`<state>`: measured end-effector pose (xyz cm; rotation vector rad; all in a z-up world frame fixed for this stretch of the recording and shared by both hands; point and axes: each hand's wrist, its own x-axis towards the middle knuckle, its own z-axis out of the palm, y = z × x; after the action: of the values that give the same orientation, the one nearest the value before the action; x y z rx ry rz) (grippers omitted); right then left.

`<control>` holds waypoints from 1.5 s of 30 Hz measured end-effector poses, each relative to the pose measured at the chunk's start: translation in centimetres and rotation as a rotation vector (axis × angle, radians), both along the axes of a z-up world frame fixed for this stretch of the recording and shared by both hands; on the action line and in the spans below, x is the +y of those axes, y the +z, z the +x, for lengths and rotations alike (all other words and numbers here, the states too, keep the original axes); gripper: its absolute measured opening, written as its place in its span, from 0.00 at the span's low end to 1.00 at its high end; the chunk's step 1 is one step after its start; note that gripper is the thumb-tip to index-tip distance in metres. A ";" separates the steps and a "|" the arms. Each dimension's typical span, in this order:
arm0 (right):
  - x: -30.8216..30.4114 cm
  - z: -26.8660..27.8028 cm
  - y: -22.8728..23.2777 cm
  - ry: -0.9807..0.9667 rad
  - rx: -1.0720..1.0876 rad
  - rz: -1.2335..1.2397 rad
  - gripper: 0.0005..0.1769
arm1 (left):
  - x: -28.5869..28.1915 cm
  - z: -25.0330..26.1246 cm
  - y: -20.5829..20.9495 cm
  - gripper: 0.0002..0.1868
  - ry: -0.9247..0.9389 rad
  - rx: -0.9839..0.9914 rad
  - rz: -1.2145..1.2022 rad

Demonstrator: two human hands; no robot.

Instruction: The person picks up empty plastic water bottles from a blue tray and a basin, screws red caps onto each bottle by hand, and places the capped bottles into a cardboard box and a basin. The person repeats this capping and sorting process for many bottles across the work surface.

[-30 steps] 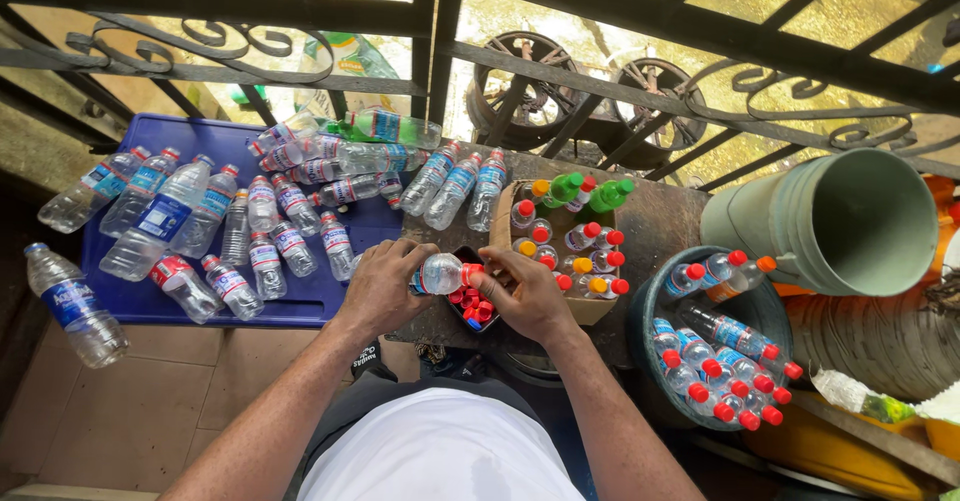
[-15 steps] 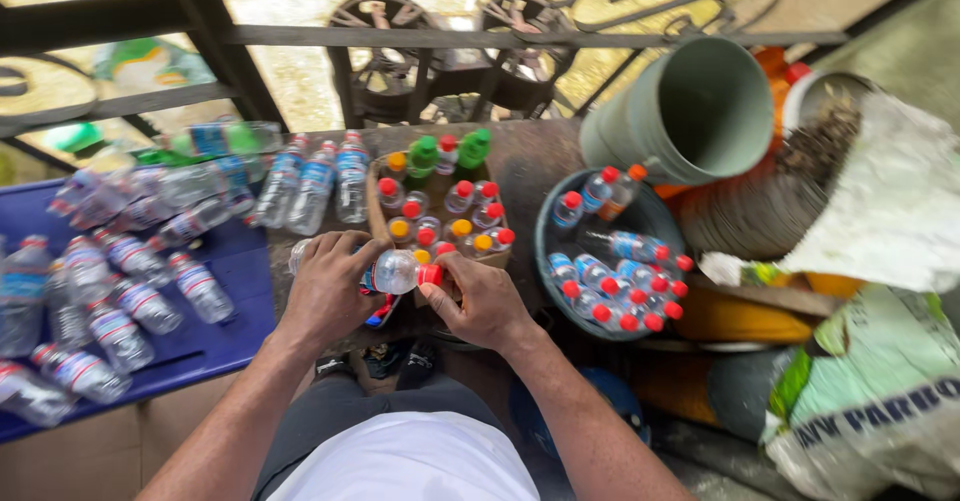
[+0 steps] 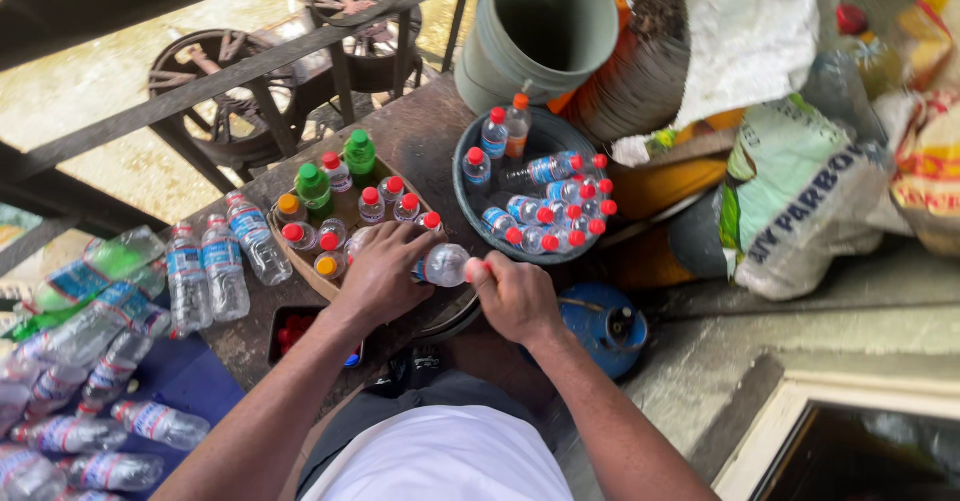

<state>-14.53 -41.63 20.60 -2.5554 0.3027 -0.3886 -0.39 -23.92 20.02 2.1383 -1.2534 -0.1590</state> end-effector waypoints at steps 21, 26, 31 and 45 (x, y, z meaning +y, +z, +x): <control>-9.1 -0.4 0.0 -0.279 0.143 0.007 0.23 | -13.6 -0.2 -2.7 0.38 -0.142 -0.086 -0.008; -16.2 0.1 0.9 0.126 -0.199 -0.104 0.25 | -17.8 1.2 -1.7 0.39 -0.177 0.202 0.078; -21.8 0.7 -2.2 0.123 -0.075 0.043 0.27 | -21.6 0.2 -1.5 0.37 -0.107 0.070 0.095; -25.6 3.6 -1.4 0.530 -0.325 0.010 0.23 | -22.6 -1.2 -0.3 0.41 -0.007 0.376 0.319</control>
<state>-10.97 -67.24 19.19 -2.3890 -0.4794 -0.5752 -1.63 -46.53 19.68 2.2282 -1.0668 -0.7719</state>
